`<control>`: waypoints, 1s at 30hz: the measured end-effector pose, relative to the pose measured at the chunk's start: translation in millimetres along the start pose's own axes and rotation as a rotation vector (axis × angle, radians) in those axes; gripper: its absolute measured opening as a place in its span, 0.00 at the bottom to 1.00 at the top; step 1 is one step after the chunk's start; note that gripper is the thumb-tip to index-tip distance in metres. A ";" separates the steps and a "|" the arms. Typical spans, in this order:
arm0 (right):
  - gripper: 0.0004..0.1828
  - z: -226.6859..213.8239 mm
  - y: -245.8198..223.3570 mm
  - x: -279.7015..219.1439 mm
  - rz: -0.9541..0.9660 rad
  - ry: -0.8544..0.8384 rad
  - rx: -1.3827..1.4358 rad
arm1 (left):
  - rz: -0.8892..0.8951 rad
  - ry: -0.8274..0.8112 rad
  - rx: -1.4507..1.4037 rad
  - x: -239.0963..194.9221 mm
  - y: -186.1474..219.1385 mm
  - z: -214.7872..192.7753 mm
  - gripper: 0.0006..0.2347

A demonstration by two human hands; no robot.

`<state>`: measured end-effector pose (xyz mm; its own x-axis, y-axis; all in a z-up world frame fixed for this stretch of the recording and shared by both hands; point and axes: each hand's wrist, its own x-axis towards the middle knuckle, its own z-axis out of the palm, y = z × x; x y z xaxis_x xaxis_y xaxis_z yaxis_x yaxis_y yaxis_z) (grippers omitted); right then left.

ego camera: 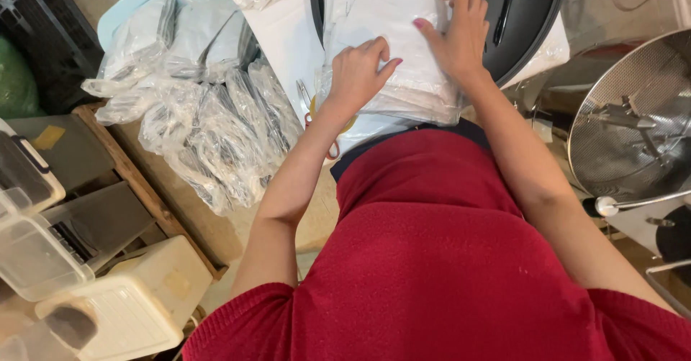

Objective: Packing items into mailing envelopes and using scissors to prepare them for shipping

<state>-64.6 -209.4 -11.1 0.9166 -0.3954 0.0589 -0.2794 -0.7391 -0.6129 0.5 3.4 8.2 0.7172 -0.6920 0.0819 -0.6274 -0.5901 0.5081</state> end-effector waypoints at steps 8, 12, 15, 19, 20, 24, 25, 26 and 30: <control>0.35 4.9 40.8 -22.3 0.426 -0.069 0.529 | -0.568 0.307 -0.248 -24.0 -27.0 -61.5 0.20; 0.53 17.9 62.5 -22.7 0.749 -0.254 0.606 | -0.941 -0.223 -0.505 -22.3 -34.2 -68.1 0.43; 0.54 61.0 131.9 -27.7 0.717 -0.277 0.666 | -0.954 -0.323 -0.539 -28.2 -46.6 -48.8 0.42; 0.56 59.1 129.8 -19.6 0.780 -0.315 0.772 | -0.945 -0.347 -0.657 -16.0 -9.1 -92.0 0.41; 0.53 56.7 125.7 -18.7 0.781 -0.326 0.816 | -0.954 -0.369 -0.723 -15.2 -6.5 -97.9 0.45; 0.43 38.2 101.6 -18.3 0.796 -0.304 0.910 | -0.970 -0.350 -0.866 -9.6 -11.1 -92.6 0.51; 0.39 36.6 99.2 -19.3 0.758 -0.306 0.905 | -0.958 -0.328 -0.939 -12.1 -13.2 -92.4 0.50; 0.36 35.3 96.6 -20.9 0.721 -0.308 0.901 | -0.946 -0.307 -1.011 -14.5 -15.5 -92.4 0.48; 0.39 11.6 62.0 -38.4 0.677 -0.255 1.011 | -0.907 -0.267 -1.086 -20.3 -33.9 -72.5 0.46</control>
<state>-113.9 -233.8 -60.5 0.7349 -0.3321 -0.5914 -0.4759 0.3687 -0.7985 29.2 67.7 51.5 0.5830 -0.3834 -0.7163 0.6306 -0.3423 0.6965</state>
